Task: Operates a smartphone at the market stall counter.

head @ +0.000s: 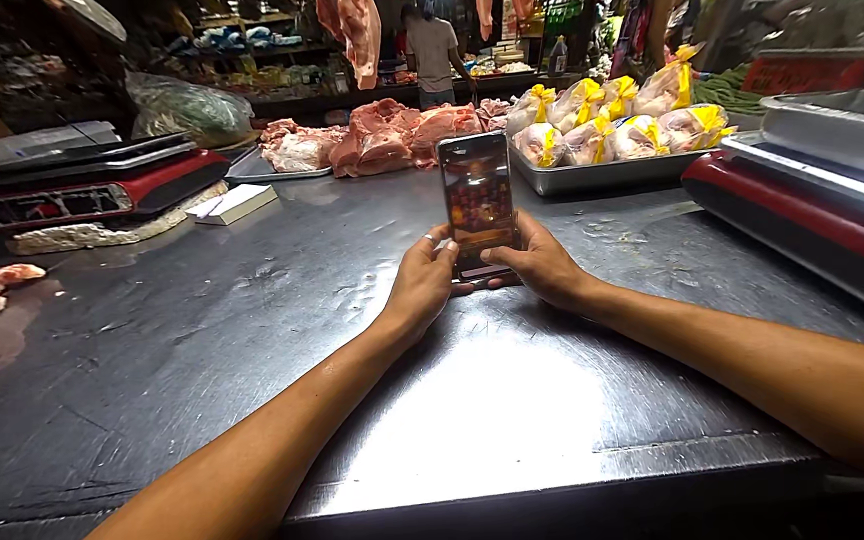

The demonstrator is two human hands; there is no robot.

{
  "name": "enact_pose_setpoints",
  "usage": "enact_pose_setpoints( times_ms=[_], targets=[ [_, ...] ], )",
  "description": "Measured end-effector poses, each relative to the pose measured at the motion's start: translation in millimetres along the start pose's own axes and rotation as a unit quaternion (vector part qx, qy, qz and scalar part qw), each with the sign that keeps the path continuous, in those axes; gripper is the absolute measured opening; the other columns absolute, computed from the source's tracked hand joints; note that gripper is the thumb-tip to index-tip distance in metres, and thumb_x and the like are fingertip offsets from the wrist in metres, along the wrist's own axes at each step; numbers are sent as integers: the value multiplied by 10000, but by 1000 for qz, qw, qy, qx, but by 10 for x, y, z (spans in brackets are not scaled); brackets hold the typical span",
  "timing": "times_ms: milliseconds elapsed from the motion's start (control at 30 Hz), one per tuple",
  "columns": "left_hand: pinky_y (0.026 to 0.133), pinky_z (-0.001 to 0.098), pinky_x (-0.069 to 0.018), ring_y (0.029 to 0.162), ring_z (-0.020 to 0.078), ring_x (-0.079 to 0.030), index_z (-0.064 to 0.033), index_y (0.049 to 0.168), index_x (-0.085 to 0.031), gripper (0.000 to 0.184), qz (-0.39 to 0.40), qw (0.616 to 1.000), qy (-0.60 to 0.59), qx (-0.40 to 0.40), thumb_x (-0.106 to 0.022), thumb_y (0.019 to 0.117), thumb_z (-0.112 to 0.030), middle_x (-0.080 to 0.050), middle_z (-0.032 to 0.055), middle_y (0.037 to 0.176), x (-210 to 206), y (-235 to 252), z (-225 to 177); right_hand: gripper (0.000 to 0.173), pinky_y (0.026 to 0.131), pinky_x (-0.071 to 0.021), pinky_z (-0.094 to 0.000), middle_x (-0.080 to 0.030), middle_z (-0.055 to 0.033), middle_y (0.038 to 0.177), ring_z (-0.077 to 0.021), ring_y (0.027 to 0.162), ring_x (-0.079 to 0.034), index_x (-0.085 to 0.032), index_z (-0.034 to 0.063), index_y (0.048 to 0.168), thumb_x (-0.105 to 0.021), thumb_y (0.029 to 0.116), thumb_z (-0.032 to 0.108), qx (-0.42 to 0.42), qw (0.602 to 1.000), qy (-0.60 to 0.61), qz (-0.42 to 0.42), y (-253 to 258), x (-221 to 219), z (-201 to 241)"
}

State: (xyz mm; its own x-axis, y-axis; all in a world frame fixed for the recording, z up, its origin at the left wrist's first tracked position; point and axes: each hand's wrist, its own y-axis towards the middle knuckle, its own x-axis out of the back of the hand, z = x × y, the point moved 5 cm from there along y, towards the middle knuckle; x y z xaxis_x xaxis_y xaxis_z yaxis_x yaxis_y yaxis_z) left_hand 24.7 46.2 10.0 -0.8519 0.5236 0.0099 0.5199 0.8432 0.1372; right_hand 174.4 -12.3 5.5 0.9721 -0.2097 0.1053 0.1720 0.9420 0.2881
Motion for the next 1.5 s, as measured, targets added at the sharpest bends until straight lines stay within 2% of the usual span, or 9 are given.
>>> enact_pose_setpoints(
  times_ms=[533,700,1233,1500],
  targets=[
    [750,390,-646,896,220,-746,-75,1416,-524,324,0,1000,11,-10,-415,1116,-134,-708,142,1115,2,2,-5,424,708,-654,-405,-694,-127,1136,-243,934,-738,-488,78,1332,-662,949,30,-6,1000,25,5,83,18,-42],
    [760,401,-646,908,230,-746,-81,1433,-520,338,-2,1000,12,-6,-421,1115,-135,-702,148,1132,5,10,12,427,690,-653,-385,-696,-132,1126,-236,917,-740,-487,72,1329,-660,944,12,0,1000,24,7,89,16,-44],
    [768,409,-648,927,240,-749,-83,1452,-509,352,0,1000,6,-4,-413,1117,-133,-704,153,1156,7,11,7,432,703,-655,-384,-694,-129,1137,-233,934,-740,-485,78,1344,-647,950,2,-1,1000,21,6,83,16,-29],
    [754,389,-645,899,221,-748,-79,1415,-519,322,2,1000,13,-8,-406,1117,-129,-710,141,1119,-2,-5,-15,445,694,-652,-394,-697,-129,1138,-239,935,-739,-482,81,1343,-653,938,11,4,1000,21,8,91,19,-42]
  ],
)
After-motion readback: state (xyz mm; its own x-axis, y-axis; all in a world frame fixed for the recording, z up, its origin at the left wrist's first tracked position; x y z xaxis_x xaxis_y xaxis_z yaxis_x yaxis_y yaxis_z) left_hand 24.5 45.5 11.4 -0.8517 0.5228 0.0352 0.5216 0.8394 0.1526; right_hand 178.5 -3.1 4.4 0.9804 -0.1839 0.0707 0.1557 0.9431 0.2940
